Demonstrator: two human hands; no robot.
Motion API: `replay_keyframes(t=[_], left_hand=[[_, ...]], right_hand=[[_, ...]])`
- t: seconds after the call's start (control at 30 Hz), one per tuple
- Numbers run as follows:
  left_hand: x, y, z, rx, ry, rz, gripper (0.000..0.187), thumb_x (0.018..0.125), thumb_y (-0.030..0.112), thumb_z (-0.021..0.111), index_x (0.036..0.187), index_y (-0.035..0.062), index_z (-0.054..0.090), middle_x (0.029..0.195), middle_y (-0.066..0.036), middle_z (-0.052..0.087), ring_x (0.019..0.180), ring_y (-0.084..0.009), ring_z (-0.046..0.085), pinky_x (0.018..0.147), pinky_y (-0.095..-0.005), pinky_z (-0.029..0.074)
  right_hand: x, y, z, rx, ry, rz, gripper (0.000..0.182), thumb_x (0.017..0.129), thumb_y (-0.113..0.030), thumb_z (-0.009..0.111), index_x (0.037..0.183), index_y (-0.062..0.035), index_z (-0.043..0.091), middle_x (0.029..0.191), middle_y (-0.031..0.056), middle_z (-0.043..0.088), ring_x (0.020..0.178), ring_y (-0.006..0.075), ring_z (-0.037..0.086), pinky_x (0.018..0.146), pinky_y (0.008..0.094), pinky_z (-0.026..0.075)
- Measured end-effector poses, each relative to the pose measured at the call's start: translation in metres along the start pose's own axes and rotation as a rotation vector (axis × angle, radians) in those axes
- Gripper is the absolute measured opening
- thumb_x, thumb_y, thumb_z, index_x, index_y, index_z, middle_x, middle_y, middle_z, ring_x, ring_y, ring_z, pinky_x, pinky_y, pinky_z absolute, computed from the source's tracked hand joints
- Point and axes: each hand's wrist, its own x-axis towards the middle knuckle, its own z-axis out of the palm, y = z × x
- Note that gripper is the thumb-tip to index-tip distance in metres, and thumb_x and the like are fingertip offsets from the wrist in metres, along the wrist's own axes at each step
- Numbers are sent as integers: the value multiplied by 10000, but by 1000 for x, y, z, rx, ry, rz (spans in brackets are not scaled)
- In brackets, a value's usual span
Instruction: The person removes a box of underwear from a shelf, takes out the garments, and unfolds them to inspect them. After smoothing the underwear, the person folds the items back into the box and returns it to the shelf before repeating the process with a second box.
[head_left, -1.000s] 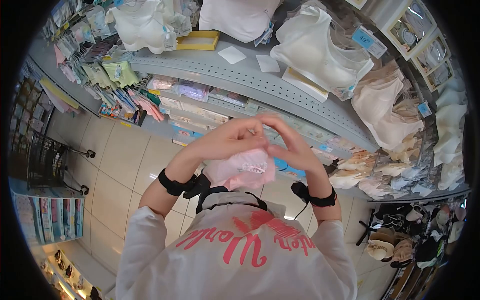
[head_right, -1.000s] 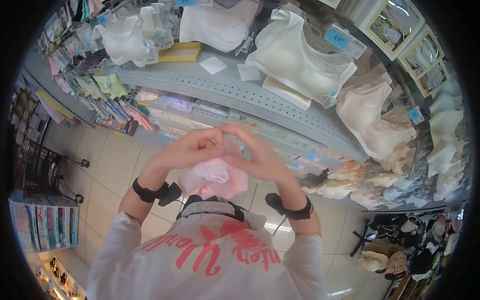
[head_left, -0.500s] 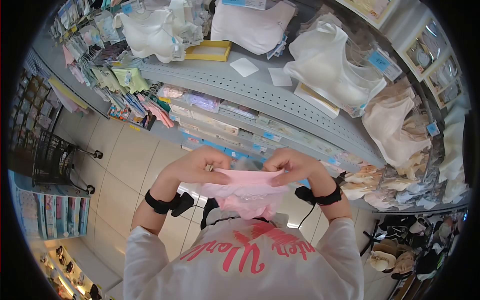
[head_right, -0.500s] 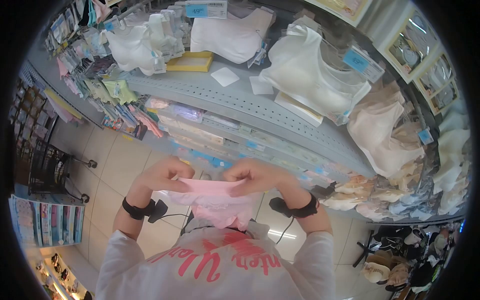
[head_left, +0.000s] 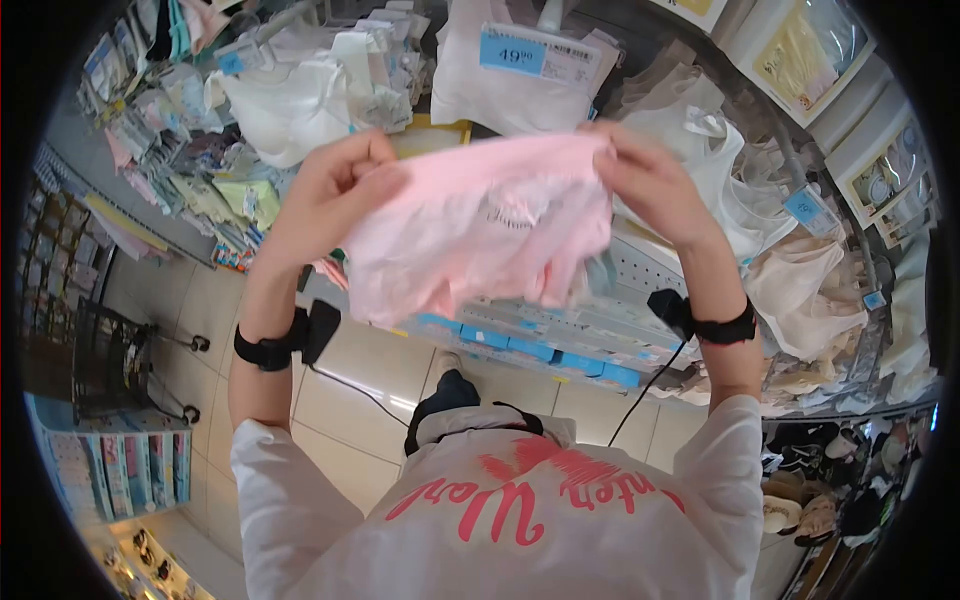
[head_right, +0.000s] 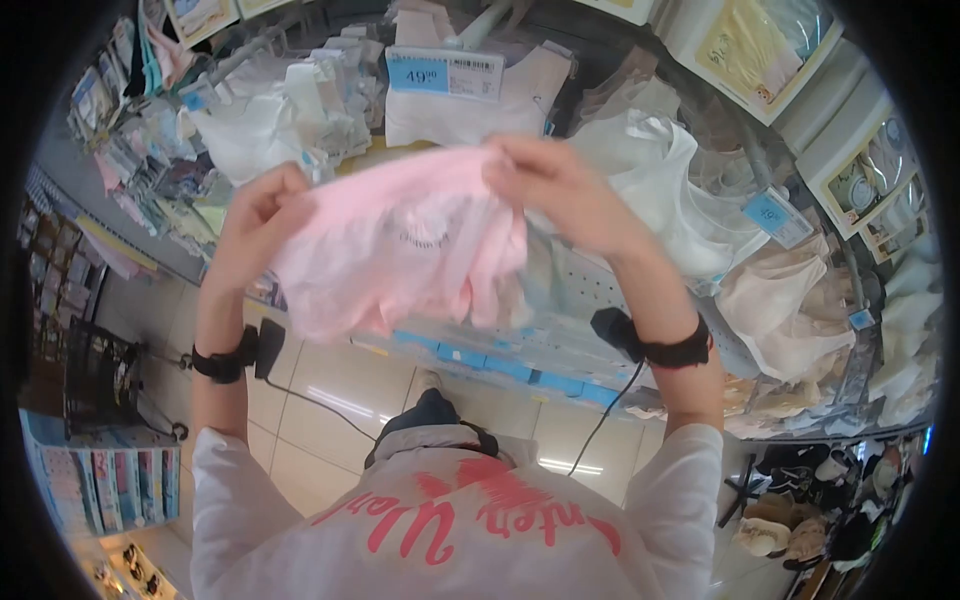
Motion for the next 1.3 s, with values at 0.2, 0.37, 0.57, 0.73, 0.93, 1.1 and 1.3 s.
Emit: replay_keyframes(t=[0.2, 0.37, 0.57, 0.73, 0.93, 1.1, 1.3], left_hand=[[67, -39, -30, 121, 13, 150, 191, 897, 188, 513, 804, 24, 479, 721, 43, 418, 684, -38, 355, 592, -191, 312], [79, -84, -42, 295, -181, 325, 169, 887, 174, 507, 821, 20, 496, 737, -32, 477, 698, -151, 452, 665, -273, 377], [57, -134, -27, 457, -376, 312, 155, 860, 188, 519, 832, 36, 521, 743, -113, 535, 737, -297, 512, 694, -376, 409], [64, -153, -25, 653, -353, 64, 178, 853, 209, 521, 808, 38, 510, 732, -146, 577, 717, -346, 557, 618, -413, 420], [90, -160, -34, 529, -175, 66, 160, 867, 185, 506, 914, 35, 537, 806, -160, 607, 724, -332, 585, 618, -387, 452], [105, -203, -12, 105, 83, 18, 279, 856, 233, 563, 1031, 20, 517, 869, -132, 613, 719, -262, 597, 672, -347, 472], [86, -227, 11, 388, 3, -193, 321, 822, 259, 607, 987, 0, 517, 876, -166, 591, 719, -297, 578, 667, -365, 453]], right_hand=[[39, 7, -20, 97, 84, -46, 202, 870, -220, 558, 880, -28, 618, 770, -33, 565, 729, 43, 498, 620, 221, 406], [34, 39, 1, -506, -189, 111, 112, 836, -96, 525, 865, 3, 570, 699, 39, 506, 634, 86, 478, 562, 239, 381], [-4, 145, 32, -851, 202, 5, 131, 852, -71, 468, 939, -8, 543, 745, 85, 519, 631, 123, 497, 599, 261, 422], [5, 146, 50, -25, 283, 341, 122, 882, -93, 458, 898, 4, 529, 732, 85, 520, 641, 178, 517, 609, 276, 422], [30, 130, 28, -497, 126, 242, 151, 890, -142, 478, 890, -8, 546, 744, 44, 547, 691, 112, 509, 630, 271, 413], [46, 140, 8, -236, 396, 371, 181, 861, -183, 515, 908, -15, 564, 784, 90, 570, 745, 154, 534, 691, 292, 424], [20, 177, 24, -344, 430, 430, 176, 851, -169, 554, 898, 0, 556, 756, 16, 538, 712, 73, 486, 627, 233, 414]])
